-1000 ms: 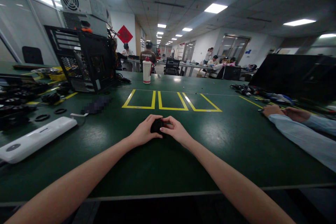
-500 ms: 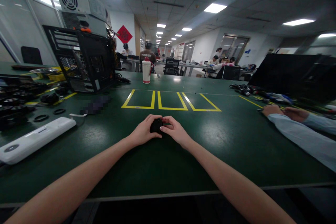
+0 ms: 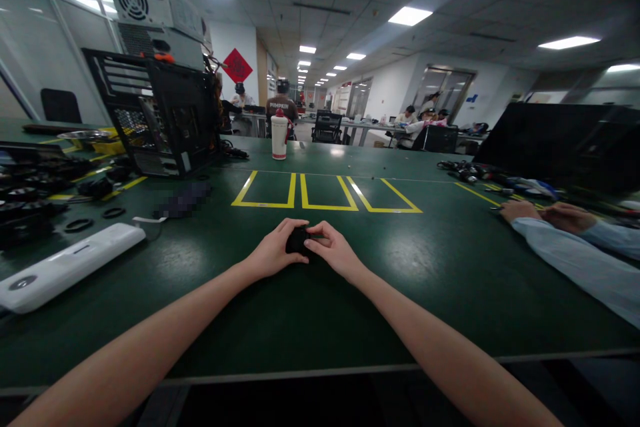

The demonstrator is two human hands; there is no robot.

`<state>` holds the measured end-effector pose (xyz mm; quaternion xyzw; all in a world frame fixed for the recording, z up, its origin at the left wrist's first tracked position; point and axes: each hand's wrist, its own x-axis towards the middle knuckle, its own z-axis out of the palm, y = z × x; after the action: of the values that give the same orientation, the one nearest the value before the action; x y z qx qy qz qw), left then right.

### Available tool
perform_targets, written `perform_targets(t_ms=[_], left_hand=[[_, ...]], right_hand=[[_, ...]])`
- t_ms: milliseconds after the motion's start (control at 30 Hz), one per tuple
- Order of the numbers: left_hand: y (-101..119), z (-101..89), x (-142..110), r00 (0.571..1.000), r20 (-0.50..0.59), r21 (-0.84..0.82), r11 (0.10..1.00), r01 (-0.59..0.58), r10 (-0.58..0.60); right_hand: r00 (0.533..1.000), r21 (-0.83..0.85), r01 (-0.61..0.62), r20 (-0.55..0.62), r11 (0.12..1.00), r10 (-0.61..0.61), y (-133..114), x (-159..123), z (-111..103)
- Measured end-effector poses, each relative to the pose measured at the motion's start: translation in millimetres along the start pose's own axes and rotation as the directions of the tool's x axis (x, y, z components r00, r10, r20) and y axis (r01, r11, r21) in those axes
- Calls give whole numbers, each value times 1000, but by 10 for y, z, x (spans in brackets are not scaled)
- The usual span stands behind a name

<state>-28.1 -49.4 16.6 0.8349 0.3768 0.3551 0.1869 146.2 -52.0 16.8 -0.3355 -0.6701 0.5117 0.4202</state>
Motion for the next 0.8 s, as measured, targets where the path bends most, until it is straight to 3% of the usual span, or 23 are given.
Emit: perform_targets(t_ms=[233, 400, 533, 800], left_hand=[[-33, 21, 8, 1000, -17, -7, 1000, -9, 9], [-32, 22, 4, 1000, -16, 5, 1000, -2, 2], [-16, 10, 2, 1000, -5, 7, 1000, -4, 5], [-7, 1, 3, 1000, 2, -3, 1000, 18, -18]], right_hand=[[998, -53, -49, -36, 997, 47, -66, 4, 2], [995, -1, -97, 6, 995, 97, -66, 8, -22], [999, 67, -48, 20, 997, 46, -35, 16, -20], [1000, 8, -10, -18, 1000, 10, -64, -6, -4]])
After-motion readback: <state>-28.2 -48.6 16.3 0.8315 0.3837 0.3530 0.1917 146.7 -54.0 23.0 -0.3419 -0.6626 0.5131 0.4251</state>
